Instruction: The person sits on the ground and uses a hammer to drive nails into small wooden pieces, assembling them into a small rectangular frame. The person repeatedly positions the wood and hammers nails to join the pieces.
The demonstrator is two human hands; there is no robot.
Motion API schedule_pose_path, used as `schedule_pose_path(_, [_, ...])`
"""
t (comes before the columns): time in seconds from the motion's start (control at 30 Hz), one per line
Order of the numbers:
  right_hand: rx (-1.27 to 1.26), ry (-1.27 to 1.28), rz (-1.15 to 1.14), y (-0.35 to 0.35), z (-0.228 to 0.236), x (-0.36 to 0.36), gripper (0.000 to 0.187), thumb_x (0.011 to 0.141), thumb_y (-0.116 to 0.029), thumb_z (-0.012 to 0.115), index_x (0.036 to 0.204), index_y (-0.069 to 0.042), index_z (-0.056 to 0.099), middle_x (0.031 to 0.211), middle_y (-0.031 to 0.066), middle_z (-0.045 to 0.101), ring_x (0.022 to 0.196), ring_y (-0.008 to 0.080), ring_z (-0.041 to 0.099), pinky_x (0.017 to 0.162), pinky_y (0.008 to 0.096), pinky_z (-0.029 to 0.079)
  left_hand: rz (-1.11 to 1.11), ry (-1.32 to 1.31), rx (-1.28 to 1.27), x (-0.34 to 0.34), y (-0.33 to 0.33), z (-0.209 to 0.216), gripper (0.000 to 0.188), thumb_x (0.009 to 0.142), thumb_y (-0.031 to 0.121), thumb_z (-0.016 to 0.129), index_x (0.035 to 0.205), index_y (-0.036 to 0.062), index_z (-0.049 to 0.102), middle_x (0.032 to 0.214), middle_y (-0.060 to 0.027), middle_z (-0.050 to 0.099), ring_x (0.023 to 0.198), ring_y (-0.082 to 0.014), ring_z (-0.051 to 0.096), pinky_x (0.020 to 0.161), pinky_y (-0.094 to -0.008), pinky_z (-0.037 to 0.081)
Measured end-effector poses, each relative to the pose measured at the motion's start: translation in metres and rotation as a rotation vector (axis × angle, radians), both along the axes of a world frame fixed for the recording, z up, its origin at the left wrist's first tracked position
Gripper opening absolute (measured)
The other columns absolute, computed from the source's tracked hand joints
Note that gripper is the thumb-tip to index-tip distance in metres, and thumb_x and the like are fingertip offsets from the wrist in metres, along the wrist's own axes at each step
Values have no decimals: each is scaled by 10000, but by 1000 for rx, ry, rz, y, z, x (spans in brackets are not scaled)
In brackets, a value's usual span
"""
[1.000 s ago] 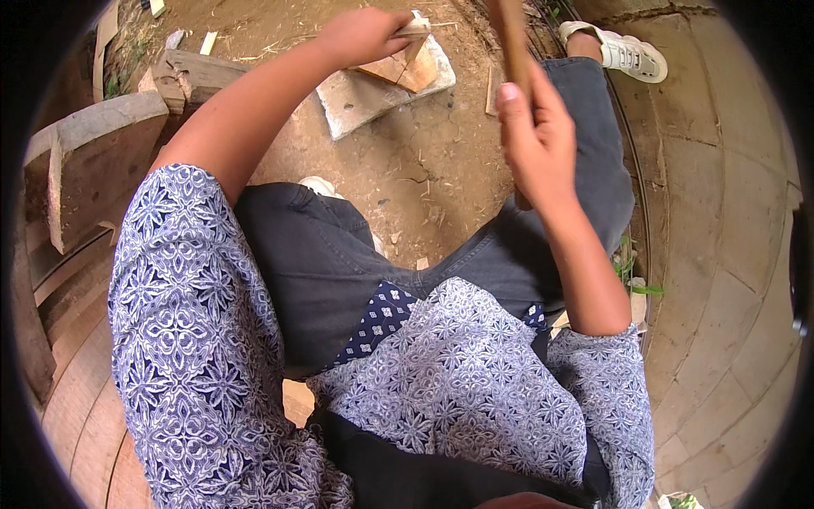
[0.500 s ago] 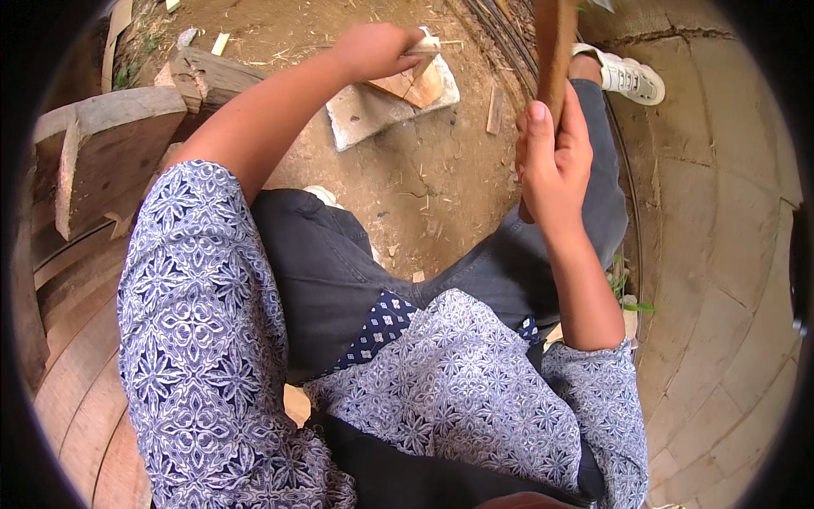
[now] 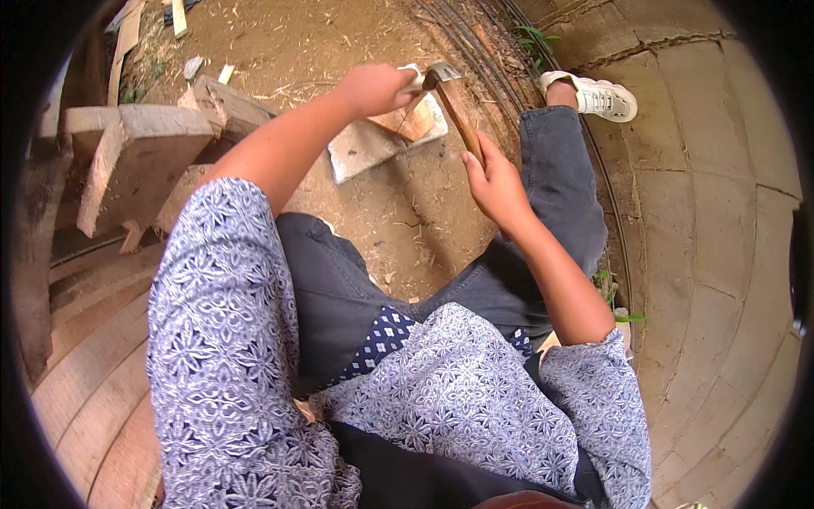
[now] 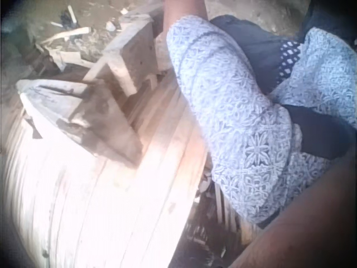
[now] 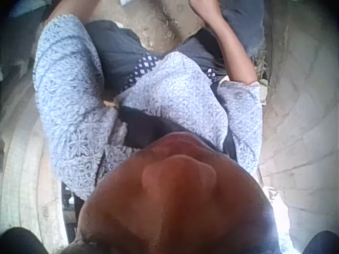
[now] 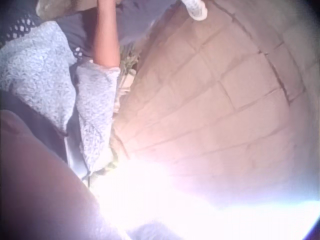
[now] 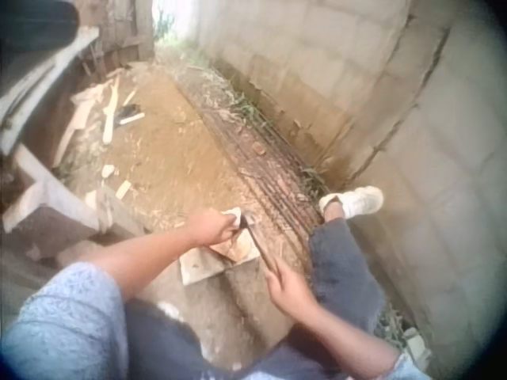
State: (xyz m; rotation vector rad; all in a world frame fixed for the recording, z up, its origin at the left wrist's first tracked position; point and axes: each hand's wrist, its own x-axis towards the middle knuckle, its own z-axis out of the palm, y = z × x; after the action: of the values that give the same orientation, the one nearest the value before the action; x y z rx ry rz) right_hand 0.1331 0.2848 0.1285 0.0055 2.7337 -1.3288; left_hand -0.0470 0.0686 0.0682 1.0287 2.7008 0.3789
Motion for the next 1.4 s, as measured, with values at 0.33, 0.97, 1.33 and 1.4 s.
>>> schedule_pose_path(0.33, [15, 25, -69, 1, -4, 1, 460, 998, -184, 566, 1421, -41, 458, 957, 260, 680, 866, 388, 689, 762, 422, 516, -27, 27, 52, 0, -1, -5, 304, 950, 377, 615, 1100, 114, 591, 881, -169, 707, 840, -388, 687, 703, -517, 539])
schedule_pose_path(0.97, [-640, -57, -302, 23, 45, -5, 504, 858, -248, 794, 1234, -41, 530, 943, 39, 660, 567, 60, 526, 449, 222, 430, 7, -732, 584, 22, 0, 140, 428, 934, 409, 673, 1198, 73, 640, 980, -11, 641, 825, -110, 572, 719, -283, 475])
schedule_pose_path(1.33, [-1368, 181, -93, 41, 79, 31, 464, 919, -229, 743, 1234, -67, 444, 1055, 187, 703, 453, 46, 459, 392, 209, 401, -165, -318, 745, 130, -9, 236, 483, 826, 112, 713, 1295, 29, 631, 1128, -98, 623, 1060, -215, 586, 955, -336, 439])
schedule_pose_path(1.4, [-1313, 133, -173, 42, 89, 34, 396, 919, -123, 722, 1196, -87, 441, 970, 181, 708, 457, 49, 484, 390, 198, 399, -92, -345, 803, 148, 2, 235, 470, 822, 139, 739, 1263, 20, 628, 1105, -92, 605, 1013, -217, 571, 906, -324, 435])
